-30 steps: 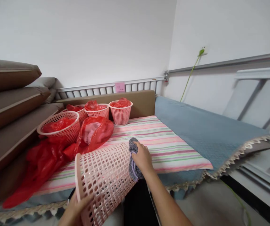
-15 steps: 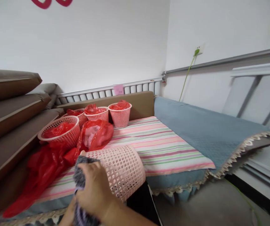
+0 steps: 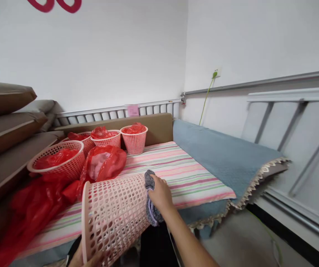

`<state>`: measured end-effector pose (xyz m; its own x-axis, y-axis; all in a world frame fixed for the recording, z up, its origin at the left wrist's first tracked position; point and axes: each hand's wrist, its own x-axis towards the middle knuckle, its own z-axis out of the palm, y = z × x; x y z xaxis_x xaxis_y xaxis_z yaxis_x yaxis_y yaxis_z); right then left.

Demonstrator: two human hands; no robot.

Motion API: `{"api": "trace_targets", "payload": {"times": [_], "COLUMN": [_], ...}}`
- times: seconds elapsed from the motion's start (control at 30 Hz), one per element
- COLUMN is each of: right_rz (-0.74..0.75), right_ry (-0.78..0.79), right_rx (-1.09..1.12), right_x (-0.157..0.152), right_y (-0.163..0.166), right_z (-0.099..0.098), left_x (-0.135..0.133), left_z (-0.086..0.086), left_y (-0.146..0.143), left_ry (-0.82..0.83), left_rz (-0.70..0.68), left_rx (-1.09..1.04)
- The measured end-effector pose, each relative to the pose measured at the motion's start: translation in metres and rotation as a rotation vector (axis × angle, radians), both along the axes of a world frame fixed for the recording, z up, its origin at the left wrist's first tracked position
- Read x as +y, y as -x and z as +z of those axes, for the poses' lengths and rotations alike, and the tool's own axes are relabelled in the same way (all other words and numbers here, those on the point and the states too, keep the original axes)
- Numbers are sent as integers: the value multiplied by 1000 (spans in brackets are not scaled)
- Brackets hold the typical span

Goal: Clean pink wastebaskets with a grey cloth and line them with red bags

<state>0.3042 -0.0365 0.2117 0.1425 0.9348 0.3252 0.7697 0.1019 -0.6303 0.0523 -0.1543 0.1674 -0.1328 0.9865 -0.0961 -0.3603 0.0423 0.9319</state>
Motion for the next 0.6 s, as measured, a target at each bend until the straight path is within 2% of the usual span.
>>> {"api": "trace_targets", "payload": {"times": [0.17, 0.27, 0.33, 0.4, 0.5, 0.6], "right_rz": [6, -18, -14, 67, 307, 534], "right_ry": [-46, -50, -62, -101, -190, -276], "right_rx": [-40, -56, -66, -59, 49, 180], "right_x": [-10, -13, -16, -26, -51, -75], "right_y": [3, 8, 21, 46, 100, 143], "right_z": [-11, -12, -8, 1, 20, 36], "left_x": [12, 13, 10, 7, 5, 9], "left_z": [42, 54, 54, 51, 45, 33], "left_y": [7, 5, 2, 0, 1, 9], "left_ry": [4, -11, -1, -8, -53, -89], "left_rz": [-101, -100, -87, -97, -137, -82], "left_rx": [-32, -93, -109, -112, -50, 122]}}
